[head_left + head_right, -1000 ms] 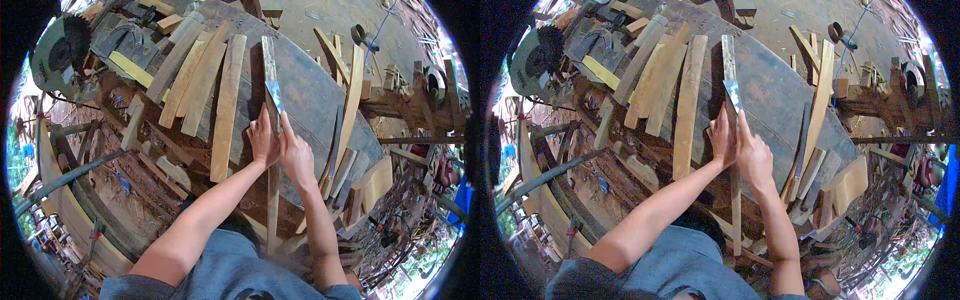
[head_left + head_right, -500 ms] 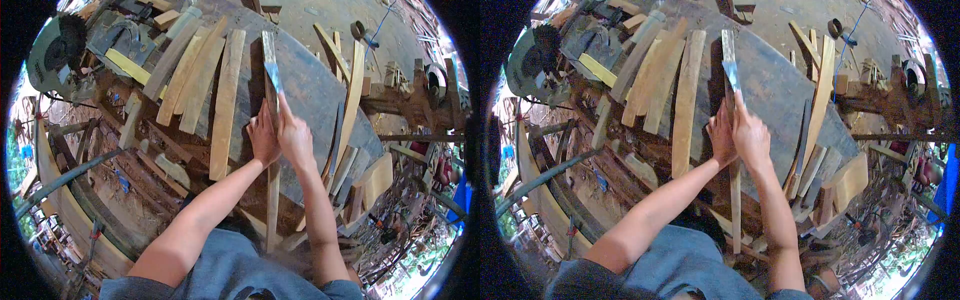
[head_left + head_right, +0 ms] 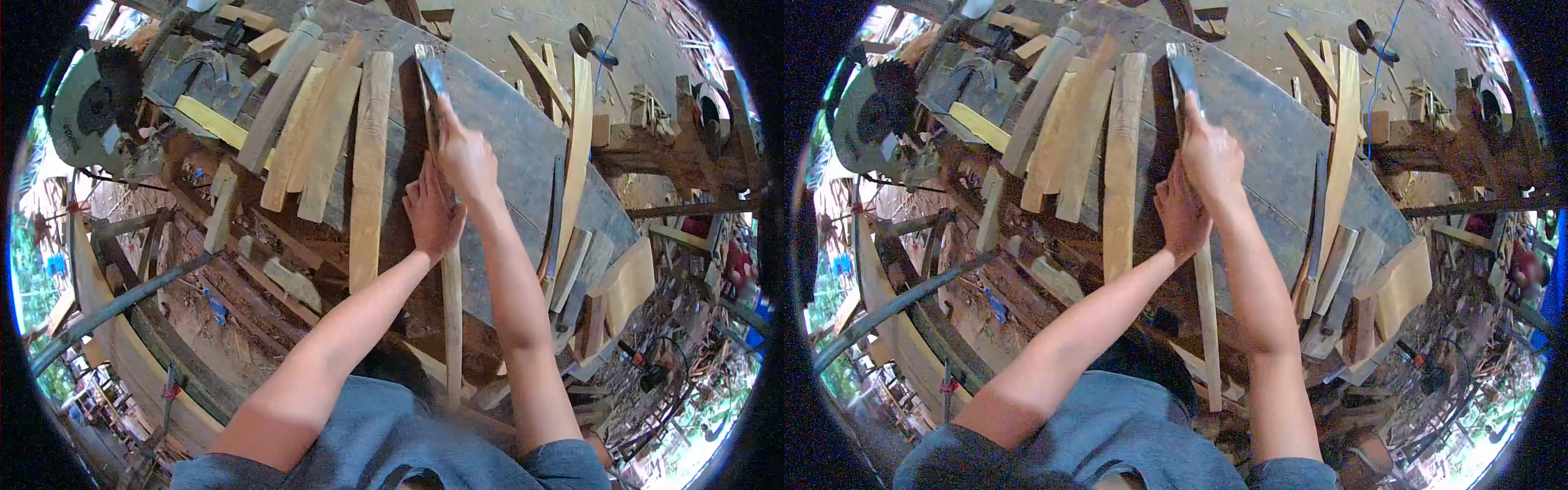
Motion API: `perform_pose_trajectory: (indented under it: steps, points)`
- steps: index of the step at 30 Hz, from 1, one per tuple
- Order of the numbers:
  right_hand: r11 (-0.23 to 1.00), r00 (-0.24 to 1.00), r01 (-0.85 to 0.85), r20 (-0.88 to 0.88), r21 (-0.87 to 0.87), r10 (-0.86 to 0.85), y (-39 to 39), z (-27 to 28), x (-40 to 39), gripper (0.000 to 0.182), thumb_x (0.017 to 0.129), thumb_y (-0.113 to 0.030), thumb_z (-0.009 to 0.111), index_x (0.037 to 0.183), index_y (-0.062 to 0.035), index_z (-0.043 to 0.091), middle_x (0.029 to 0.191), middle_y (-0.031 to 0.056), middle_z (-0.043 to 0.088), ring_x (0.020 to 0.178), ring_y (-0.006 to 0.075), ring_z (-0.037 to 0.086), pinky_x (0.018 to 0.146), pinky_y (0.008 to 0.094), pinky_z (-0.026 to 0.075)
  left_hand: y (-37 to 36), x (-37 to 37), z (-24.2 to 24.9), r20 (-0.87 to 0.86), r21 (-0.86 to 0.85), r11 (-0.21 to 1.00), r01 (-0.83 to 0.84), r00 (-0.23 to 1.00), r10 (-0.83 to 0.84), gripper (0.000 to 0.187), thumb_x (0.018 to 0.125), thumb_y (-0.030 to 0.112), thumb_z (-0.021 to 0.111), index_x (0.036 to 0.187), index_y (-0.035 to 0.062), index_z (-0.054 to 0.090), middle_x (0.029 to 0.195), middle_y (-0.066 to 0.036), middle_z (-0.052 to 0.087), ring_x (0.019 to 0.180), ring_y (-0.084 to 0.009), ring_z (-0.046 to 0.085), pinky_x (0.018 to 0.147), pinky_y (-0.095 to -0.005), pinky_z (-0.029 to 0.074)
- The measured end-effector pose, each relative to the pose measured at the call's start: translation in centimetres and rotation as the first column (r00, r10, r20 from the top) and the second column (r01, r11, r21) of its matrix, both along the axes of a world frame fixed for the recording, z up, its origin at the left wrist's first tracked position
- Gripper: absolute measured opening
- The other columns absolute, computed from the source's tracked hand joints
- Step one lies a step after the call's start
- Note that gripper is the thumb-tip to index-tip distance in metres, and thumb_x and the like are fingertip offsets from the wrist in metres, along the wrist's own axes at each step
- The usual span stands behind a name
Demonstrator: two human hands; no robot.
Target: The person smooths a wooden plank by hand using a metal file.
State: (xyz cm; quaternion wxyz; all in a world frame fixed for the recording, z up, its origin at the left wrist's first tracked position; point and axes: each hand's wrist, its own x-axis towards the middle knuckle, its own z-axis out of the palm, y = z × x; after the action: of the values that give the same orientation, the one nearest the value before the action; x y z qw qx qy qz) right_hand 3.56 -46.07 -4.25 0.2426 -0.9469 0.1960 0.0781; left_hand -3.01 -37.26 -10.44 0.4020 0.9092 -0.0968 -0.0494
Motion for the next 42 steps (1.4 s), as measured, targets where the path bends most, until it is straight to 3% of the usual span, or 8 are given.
perform_pose_trajectory:
  steps: [6,8,11,14,26,33,38,42]
  points:
    - [0.998,0.998,-0.04,0.037,-0.043,0.042,0.8,0.3,-2.9,0.044,0.097,-0.026,0.039,0.14,-0.0293,0.039,0.076,0.0256,0.065,0.073,0.0445,0.066,0.063,0.0544,0.052,0.1,0.5,0.2,-0.051,-0.045,0.999,0.001,0.999,-0.003,0.098,0.073,0.032,0.07,0.149,0.0033,0.013,0.147,-0.016,0.032,0.116,-0.036,0.04,0.097,-0.0503,0.031]
    - [0.999,0.999,-0.043,0.022,-0.007,0.043,0.8,1.0,-3.1,0.043,0.097,-0.028,0.039,0.141,-0.029,0.039,0.079,0.027,0.065,0.075,0.0461,0.064,0.065,0.0545,0.051,-0.1,0.4,-0.8,0.033,0.09,0.996,0.003,0.999,-0.006,0.1,0.073,0.034,0.07,0.149,0.0033,0.013,0.148,-0.015,0.031,0.116,-0.0358,0.04,0.097,-0.0496,0.031]
    - [1.0,0.999,-0.004,0.046,0.01,0.003,0.5,-0.6,0.2,0.044,0.097,-0.029,0.041,0.141,-0.0287,0.039,0.08,0.028,0.064,0.076,0.0472,0.063,0.067,0.0547,0.05,0.2,0.1,-0.2,-0.028,-0.032,0.999,0.016,0.999,-0.017,0.099,0.07,0.024,0.071,0.149,0.0042,0.014,0.146,-0.015,0.032,0.114,-0.0368,0.041,0.097,-0.0506,0.031]
    - [0.999,0.992,-0.006,0.124,-0.039,0.011,0.1,-1.0,3.3,0.045,0.097,-0.026,0.043,0.142,-0.0291,0.038,0.078,0.0274,0.064,0.074,0.0463,0.063,0.066,0.0547,0.051,0.1,-0.1,-0.6,-0.046,0.071,0.997,0.006,0.999,-0.003,0.099,0.068,0.018,0.071,0.148,0.0042,0.015,0.146,-0.015,0.033,0.114,-0.0373,0.041,0.096,-0.0519,0.031]
    - [0.991,0.996,-0.082,0.019,-0.107,0.085,1.3,0.3,-1.1,0.049,0.095,-0.03,0.045,0.143,-0.0318,0.034,0.08,0.0253,0.066,0.073,0.044,0.065,0.064,0.0539,0.051,-0.4,1.1,-1.2,0.003,-0.047,0.999,-0.01,1.0,0.01,0.095,0.075,0.035,0.07,0.147,0.0032,0.017,0.149,-0.016,0.029,0.119,-0.0383,0.039,0.097,-0.0533,0.031]
    - [0.985,0.997,-0.063,-0.055,-0.162,0.055,0.9,0.8,-3.5,0.049,0.095,-0.026,0.043,0.144,-0.0318,0.034,0.082,0.0237,0.066,0.073,0.0429,0.066,0.062,0.052,0.053,0.0,1.1,0.2,-0.046,0.009,0.999,0.037,0.998,-0.037,0.096,0.074,0.028,0.07,0.148,0.0047,0.014,0.147,-0.016,0.031,0.119,-0.0385,0.038,0.097,-0.0543,0.03]
    - [0.982,0.985,0.0,0.17,-0.188,0.033,-0.2,-2.6,5.0,0.052,0.093,-0.018,0.044,0.142,-0.033,0.037,0.077,0.0218,0.066,0.07,0.0389,0.068,0.057,0.049,0.054,0.2,0.9,-0.2,-0.062,-0.002,0.999,0.044,0.997,-0.044,0.097,0.072,0.017,0.071,0.149,0.0053,0.013,0.146,-0.015,0.032,0.119,-0.0387,0.038,0.099,-0.055,0.029]
    - [0.99,0.998,-0.054,0.023,-0.134,0.057,0.8,0.3,-0.9,0.051,0.094,-0.021,0.042,0.143,-0.0324,0.034,0.084,0.0264,0.065,0.08,0.0433,0.066,0.063,0.0522,0.053,0.0,1.1,-0.1,-0.093,0.015,1.0,0.026,0.995,-0.024,0.096,0.072,0.015,0.07,0.148,0.0059,0.013,0.147,-0.015,0.031,0.121,-0.0385,0.038,0.103,-0.055,0.027]
